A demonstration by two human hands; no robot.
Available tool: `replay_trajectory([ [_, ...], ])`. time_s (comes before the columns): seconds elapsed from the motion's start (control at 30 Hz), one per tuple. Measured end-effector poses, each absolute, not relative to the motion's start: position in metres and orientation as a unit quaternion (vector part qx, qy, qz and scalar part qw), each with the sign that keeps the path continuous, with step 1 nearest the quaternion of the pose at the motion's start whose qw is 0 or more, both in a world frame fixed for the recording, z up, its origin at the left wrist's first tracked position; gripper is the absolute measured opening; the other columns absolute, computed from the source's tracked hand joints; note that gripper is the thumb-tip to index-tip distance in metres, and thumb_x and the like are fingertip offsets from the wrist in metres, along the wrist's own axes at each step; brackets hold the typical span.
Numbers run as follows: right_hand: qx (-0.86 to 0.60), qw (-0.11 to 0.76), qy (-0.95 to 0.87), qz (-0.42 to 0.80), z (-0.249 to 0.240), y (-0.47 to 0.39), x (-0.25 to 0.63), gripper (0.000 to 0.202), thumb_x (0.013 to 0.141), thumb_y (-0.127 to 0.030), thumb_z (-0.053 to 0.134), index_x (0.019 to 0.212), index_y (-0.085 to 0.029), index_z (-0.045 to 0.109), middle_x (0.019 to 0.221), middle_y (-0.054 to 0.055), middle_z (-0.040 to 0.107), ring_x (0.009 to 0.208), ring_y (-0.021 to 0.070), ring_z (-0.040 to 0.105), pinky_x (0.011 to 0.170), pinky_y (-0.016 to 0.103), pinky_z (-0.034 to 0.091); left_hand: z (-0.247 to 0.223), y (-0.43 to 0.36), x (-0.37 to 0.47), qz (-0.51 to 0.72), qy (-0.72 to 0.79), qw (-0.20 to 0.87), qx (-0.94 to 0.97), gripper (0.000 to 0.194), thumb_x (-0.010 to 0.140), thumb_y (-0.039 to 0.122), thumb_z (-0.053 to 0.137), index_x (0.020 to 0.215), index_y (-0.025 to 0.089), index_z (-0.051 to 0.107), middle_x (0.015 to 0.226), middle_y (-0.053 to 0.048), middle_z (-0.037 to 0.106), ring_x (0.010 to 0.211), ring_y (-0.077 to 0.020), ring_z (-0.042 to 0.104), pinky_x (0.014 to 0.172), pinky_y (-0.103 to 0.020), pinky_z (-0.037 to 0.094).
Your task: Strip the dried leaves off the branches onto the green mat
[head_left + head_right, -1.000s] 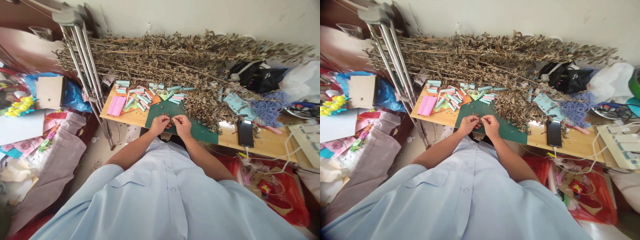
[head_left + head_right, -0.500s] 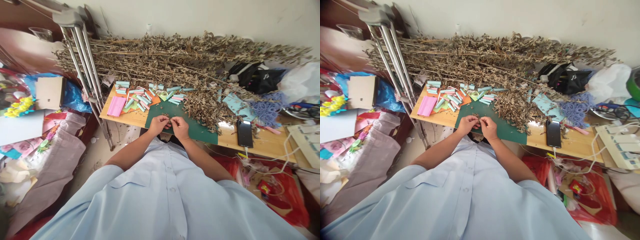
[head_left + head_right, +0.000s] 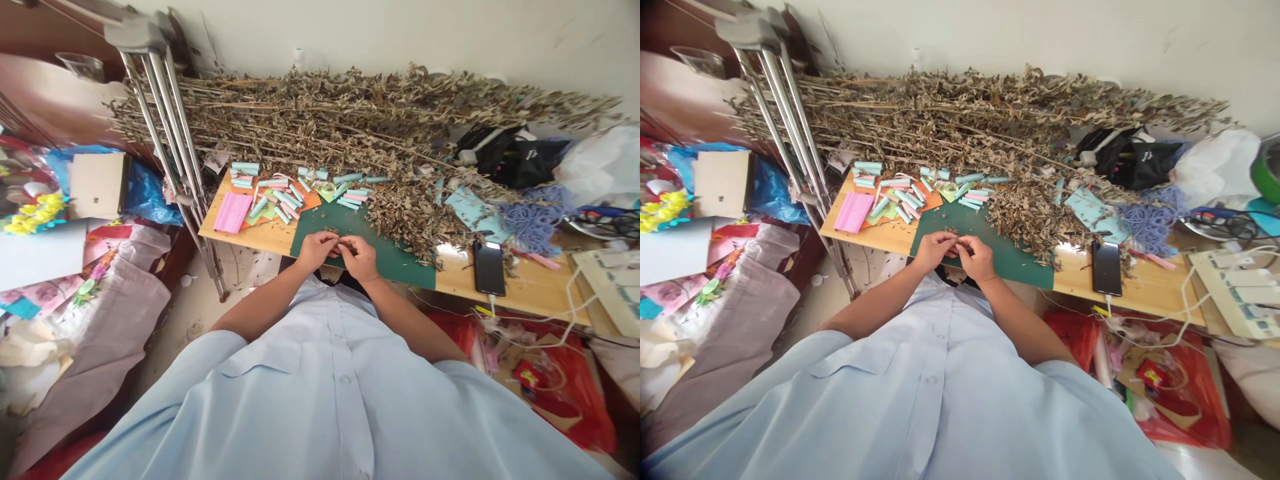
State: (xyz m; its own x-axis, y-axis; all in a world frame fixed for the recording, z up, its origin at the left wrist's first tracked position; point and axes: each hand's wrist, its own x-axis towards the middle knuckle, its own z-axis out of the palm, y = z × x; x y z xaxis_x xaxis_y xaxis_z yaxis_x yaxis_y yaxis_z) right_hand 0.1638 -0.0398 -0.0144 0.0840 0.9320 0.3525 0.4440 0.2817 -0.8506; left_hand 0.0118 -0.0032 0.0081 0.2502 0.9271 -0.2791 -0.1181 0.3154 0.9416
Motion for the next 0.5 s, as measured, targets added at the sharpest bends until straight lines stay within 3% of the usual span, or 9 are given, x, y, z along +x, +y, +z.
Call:
replay_trajectory([
  [0.5, -0.569, 0.508, -0.605, 0.228, -0.016, -0.036, 0.162, 0.013, 0.09, -0.033, 0.063, 0.096, -0.023, 0.07, 0.091, 0.005, 0.075, 0.079, 0.019, 0.071, 0.078, 0.035, 0.058, -0.002, -0.002, 0.011, 0.384, 0.463, 0.647, 0.469, 0.019, 0.084, 0.025, 0.072, 0.096, 0.01, 0.072, 0.076, -0.005, 0.072, 0.069, -0.0153, 0.073, 0.062, -0.025, 0.062],
])
